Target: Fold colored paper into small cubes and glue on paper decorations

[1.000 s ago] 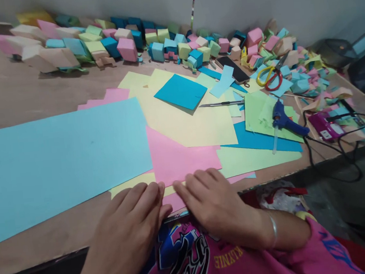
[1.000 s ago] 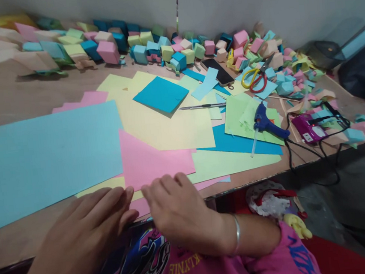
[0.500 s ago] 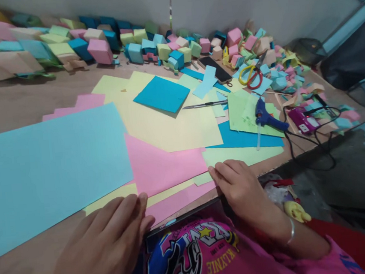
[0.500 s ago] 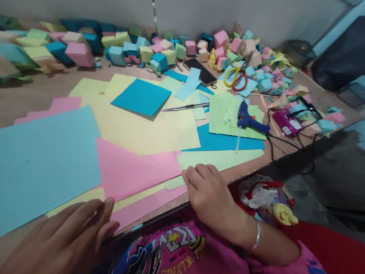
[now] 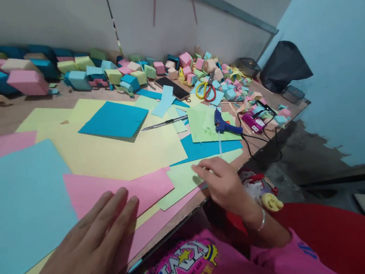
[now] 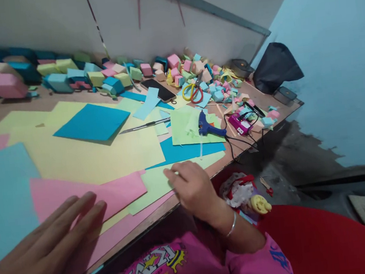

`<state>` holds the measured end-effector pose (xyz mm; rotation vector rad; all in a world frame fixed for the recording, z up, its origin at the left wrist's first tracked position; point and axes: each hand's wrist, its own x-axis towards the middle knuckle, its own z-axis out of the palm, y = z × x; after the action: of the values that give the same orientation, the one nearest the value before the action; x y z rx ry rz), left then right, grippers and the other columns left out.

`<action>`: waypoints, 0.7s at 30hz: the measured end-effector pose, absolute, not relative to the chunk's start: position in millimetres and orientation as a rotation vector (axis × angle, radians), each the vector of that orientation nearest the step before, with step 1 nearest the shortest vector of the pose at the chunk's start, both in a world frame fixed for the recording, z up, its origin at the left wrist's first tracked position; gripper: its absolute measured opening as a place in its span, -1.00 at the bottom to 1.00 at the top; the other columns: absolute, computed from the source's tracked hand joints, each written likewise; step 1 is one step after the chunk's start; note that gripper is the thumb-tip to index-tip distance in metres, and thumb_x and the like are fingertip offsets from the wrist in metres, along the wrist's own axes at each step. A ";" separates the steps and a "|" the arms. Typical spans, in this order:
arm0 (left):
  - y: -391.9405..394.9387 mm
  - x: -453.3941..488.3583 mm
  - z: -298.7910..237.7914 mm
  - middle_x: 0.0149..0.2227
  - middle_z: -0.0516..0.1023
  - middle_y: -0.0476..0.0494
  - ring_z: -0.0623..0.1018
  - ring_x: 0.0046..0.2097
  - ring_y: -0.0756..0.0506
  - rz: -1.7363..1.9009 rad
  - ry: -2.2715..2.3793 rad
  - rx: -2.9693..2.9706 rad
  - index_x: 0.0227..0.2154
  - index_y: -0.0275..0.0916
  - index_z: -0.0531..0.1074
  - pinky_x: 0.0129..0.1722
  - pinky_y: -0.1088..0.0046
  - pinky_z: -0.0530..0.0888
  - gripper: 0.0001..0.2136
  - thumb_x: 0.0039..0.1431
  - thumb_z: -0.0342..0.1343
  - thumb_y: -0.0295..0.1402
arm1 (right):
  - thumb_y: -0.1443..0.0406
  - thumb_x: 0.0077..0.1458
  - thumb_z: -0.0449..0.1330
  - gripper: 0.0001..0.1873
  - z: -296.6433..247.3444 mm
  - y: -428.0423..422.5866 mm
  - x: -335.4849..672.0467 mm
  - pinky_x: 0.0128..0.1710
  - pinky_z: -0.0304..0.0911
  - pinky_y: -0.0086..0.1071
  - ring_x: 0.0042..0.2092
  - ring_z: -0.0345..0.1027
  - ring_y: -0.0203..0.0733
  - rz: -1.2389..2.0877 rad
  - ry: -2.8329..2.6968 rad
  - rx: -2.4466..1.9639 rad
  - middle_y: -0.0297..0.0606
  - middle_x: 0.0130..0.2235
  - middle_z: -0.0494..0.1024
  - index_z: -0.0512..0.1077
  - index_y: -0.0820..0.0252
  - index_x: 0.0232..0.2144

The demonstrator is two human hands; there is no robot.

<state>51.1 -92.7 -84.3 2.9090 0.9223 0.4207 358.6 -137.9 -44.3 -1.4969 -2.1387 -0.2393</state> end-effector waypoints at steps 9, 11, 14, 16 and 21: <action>-92.6 38.4 -97.4 0.31 0.18 -0.19 0.23 0.28 -0.38 0.353 0.954 2.980 0.32 -0.08 -0.03 0.05 -0.07 0.39 -0.30 0.06 -0.08 -0.45 | 0.52 0.17 -0.01 -0.66 -18.6 -107.8 407.9 -0.16 0.30 -0.22 -0.13 0.35 -0.08 -0.490 -2.113 -1.646 -0.05 -0.18 0.51 0.50 0.27 -0.14; -95.9 37.8 -96.5 0.30 0.21 -0.20 0.26 0.26 -0.38 0.344 0.965 3.012 0.31 -0.08 0.01 0.00 -0.05 0.41 -0.31 0.06 -0.06 -0.43 | 0.51 0.19 -0.03 -0.66 -15.5 -88.0 405.8 -0.18 0.29 -0.24 -0.14 0.34 -0.09 -0.474 -2.232 -1.608 -0.05 -0.18 0.52 0.50 0.28 -0.15; -101.6 38.4 -91.6 0.26 0.28 -0.26 0.34 0.20 -0.39 0.353 0.985 3.051 0.27 -0.13 0.10 -0.07 0.00 0.45 -0.37 0.09 0.00 -0.34 | 0.53 0.18 -0.06 -0.62 -13.7 -44.9 398.6 -0.18 0.26 -0.26 -0.10 0.32 -0.08 -0.432 -2.437 -1.565 -0.04 -0.12 0.51 0.47 0.29 -0.10; -105.8 41.3 -85.8 0.22 0.33 -0.31 0.40 0.15 -0.39 0.382 1.013 3.051 0.23 -0.16 0.18 -0.11 0.02 0.46 -0.44 0.13 0.02 -0.28 | 0.56 0.13 -0.03 -0.58 -15.0 -12.8 392.2 -0.19 0.22 -0.28 -0.10 0.31 -0.08 -0.424 -2.531 -1.582 -0.06 -0.09 0.50 0.43 0.28 -0.03; -110.7 51.9 -69.1 0.15 0.41 -0.33 0.47 0.05 -0.33 0.429 1.072 2.968 0.12 -0.21 0.31 -0.08 0.07 0.45 -0.59 0.25 -0.01 -0.21 | 0.54 0.08 0.07 -0.61 -25.2 37.3 376.0 -0.31 0.06 -0.30 -0.17 0.30 -0.07 -0.472 -2.801 -1.676 -0.09 -0.20 0.50 0.38 0.29 -0.02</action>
<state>51.9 -110.7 -69.1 2.9677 1.0715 0.4286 376.0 37.3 -25.2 -1.6760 -2.8013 -0.4715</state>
